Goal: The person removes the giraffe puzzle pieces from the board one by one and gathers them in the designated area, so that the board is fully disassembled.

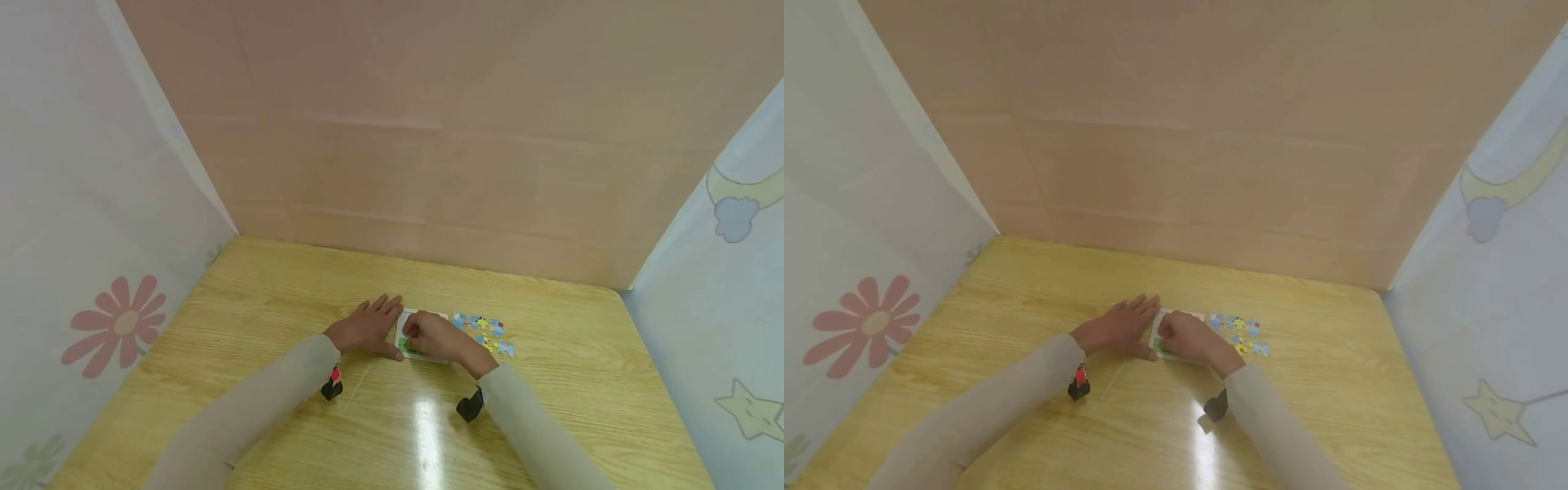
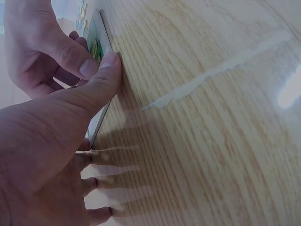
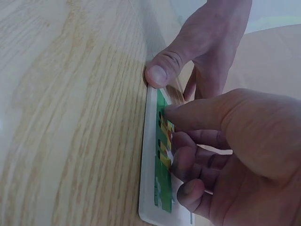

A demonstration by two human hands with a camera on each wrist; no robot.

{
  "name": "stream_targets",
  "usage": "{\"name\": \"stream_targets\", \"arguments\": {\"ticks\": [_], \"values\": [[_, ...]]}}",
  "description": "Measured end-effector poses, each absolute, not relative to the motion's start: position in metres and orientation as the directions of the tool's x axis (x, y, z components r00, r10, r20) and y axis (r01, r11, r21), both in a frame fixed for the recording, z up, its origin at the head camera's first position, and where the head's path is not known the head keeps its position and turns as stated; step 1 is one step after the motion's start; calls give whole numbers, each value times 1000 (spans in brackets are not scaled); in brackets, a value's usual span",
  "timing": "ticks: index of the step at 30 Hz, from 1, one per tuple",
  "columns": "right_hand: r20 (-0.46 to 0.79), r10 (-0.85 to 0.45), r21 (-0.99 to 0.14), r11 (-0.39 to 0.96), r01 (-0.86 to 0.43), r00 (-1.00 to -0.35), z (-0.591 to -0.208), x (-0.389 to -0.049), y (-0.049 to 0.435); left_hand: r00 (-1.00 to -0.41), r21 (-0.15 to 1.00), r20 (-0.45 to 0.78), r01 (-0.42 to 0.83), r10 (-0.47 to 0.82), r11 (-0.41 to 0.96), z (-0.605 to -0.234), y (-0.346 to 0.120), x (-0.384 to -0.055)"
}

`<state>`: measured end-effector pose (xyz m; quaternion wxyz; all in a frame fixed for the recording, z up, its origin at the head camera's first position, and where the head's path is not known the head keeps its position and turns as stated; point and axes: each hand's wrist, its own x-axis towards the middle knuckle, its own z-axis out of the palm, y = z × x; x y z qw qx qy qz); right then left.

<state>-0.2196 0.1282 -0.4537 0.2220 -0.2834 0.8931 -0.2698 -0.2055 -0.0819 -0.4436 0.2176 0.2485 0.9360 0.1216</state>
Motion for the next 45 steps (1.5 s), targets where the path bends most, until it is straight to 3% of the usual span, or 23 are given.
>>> {"name": "stream_targets", "arguments": {"ticks": [9,36,45], "values": [[-266,-597,-599,718,-356,-756,-454,-216,125,-785,340,-333,417,523,843,-447,-83,-205],[-159,-644,-609,661,-439,-748,-455,-211,131,-784,327,-344,415,517,849,-446,-82,-204],[-170,-652,-691,613,-383,-739,-454,-210,135,-782,342,-345,410,519,845,-443,-83,-205]]}}
